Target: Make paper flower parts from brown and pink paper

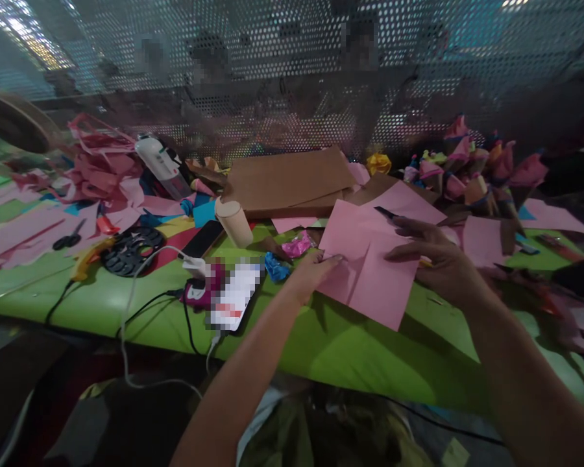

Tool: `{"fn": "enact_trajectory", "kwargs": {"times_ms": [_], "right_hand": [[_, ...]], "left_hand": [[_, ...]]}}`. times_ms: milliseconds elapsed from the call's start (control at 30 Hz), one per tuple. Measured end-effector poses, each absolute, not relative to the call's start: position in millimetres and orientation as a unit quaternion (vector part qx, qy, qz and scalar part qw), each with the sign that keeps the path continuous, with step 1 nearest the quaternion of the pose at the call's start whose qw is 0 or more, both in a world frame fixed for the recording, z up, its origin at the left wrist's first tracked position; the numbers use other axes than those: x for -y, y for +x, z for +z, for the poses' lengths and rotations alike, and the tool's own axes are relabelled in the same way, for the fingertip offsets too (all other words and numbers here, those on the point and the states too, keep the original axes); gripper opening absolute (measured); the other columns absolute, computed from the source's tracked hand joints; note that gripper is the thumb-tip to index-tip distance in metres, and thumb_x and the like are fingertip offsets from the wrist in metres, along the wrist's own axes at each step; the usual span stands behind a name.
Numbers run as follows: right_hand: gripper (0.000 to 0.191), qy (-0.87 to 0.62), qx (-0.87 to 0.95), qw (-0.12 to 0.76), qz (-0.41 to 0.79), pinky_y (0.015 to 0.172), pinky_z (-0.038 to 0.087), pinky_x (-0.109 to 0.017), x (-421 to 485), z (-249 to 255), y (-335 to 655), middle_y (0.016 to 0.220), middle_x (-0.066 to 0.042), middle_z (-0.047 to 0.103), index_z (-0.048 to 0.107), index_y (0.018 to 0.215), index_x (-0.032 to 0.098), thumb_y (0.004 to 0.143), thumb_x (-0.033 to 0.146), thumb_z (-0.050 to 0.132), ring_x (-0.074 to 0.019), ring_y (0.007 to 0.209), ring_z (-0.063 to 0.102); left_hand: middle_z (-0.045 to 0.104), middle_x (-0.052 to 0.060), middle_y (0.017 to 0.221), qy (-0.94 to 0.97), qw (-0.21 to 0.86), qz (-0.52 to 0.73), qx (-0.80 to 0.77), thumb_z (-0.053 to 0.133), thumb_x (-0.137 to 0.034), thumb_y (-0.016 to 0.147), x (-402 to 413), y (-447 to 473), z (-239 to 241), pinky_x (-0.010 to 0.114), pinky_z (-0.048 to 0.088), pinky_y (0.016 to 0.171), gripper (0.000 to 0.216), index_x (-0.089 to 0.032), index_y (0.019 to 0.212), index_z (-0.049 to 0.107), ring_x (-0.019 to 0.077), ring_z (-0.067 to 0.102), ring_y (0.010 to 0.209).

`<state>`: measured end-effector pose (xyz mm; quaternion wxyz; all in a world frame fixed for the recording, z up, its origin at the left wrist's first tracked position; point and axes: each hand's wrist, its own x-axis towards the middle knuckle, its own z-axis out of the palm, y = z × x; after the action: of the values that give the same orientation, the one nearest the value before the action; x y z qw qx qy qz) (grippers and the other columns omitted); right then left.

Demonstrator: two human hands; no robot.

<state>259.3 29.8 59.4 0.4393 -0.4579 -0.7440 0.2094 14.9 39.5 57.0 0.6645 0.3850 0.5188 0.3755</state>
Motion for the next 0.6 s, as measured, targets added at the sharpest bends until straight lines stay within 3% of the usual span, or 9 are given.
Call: {"fn": "enact_trajectory", "kwargs": {"times_ms": [333,600], "right_hand": [[0.008,-0.472,0.764,0.409,0.162,0.11,0.043,-0.054,-29,60,262,0.145,-0.007,0.059,0.083,0.082,0.032,0.082,0.033,0.075,-0.0334,0.135,0.052],[0.01,-0.47,0.787,0.375,0.136,0.11,0.04,-0.056,-27,61,261,0.147,-0.007,0.057,0.083,0.087,0.033,0.082,0.037,0.075,-0.0354,0.136,0.048]], "left_hand": [[0.077,0.007,0.095,0.38,0.696,0.38,-0.476,0.081,-0.037,0.078,-41,11,45,0.038,0.05,0.096,0.022,-0.018,0.085,0.073,0.0211,0.07,0.094],[0.078,0.008,0.094,0.403,0.692,0.374,-0.468,0.081,-0.037,0.079,-42,9,49,0.039,0.053,0.097,0.022,-0.018,0.087,0.075,0.0226,0.071,0.097]]}}
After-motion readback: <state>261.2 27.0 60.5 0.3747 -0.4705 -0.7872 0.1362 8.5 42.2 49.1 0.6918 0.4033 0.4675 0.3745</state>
